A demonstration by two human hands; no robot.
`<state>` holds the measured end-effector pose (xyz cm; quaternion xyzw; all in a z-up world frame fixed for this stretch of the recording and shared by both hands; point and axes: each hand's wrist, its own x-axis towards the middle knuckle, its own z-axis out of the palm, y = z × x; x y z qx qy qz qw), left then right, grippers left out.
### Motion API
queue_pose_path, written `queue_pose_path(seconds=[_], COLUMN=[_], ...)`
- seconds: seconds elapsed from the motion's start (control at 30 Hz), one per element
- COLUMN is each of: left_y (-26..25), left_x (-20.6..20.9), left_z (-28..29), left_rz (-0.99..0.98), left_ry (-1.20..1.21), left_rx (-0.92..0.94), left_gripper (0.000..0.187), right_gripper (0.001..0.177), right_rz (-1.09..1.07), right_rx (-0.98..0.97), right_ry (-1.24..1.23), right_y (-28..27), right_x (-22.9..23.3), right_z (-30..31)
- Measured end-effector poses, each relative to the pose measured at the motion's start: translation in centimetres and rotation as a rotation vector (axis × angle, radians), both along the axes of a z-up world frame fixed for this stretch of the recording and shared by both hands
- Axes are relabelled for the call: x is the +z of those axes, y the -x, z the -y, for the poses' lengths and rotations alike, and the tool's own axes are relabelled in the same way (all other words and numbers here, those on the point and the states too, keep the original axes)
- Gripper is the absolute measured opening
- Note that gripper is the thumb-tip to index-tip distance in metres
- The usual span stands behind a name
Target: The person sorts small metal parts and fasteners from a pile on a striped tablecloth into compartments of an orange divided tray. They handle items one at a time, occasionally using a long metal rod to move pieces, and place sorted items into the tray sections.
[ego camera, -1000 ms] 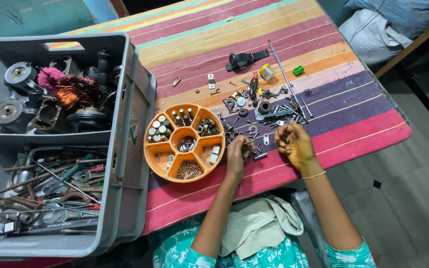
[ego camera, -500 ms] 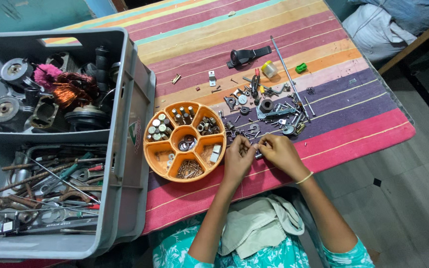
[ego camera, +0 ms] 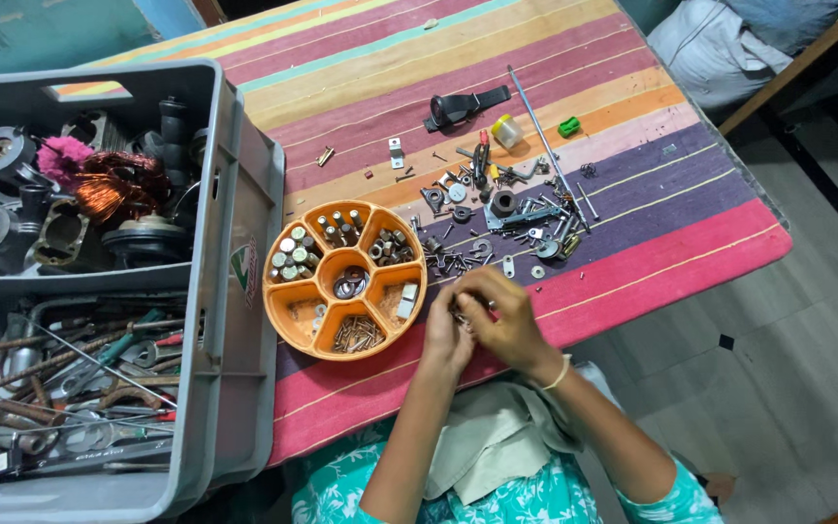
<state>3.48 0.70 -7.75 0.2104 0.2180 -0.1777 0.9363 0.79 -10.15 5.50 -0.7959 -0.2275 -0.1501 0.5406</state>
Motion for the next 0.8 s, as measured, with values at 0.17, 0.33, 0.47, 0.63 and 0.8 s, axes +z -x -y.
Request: queue_pose_path(seconds=[0.17,0.33,0.47,0.63,0.8], left_y=[1.6,2.5,2.5,1.8,0.9], left_x=[3.2,7.2,7.8,6.8,6.7], left_z=[-1.6,-1.1,-1.2,-1.4,-1.5], left_rz=[0.499,0.87,0.891,0.965,1.021], left_ry=[-0.996,-1.845,-1.821,-1.813,-1.753], left_rx=[-0.2,0.015,-0.012,-0.049,0.011], left_gripper=[0.029,0.021,0.015,0.009,0.009], right_gripper=[0.014,0.024,0.015,0.008,0.009], right_rz=[0.02,0.042,0.047,0.056,0.052], right_rx=[-0.153,-0.088,-0.078,-0.101,-0.108], right_ry=[0.333,0.527,0.555,0.556,0.418], right_y=[-3.1,-4.0,-4.1,-4.5,-4.4], right_x=[-1.0,-2.9,-3.5,-3.6,-3.4], right_z=[5.1,5.4,4.6,4.6,5.5])
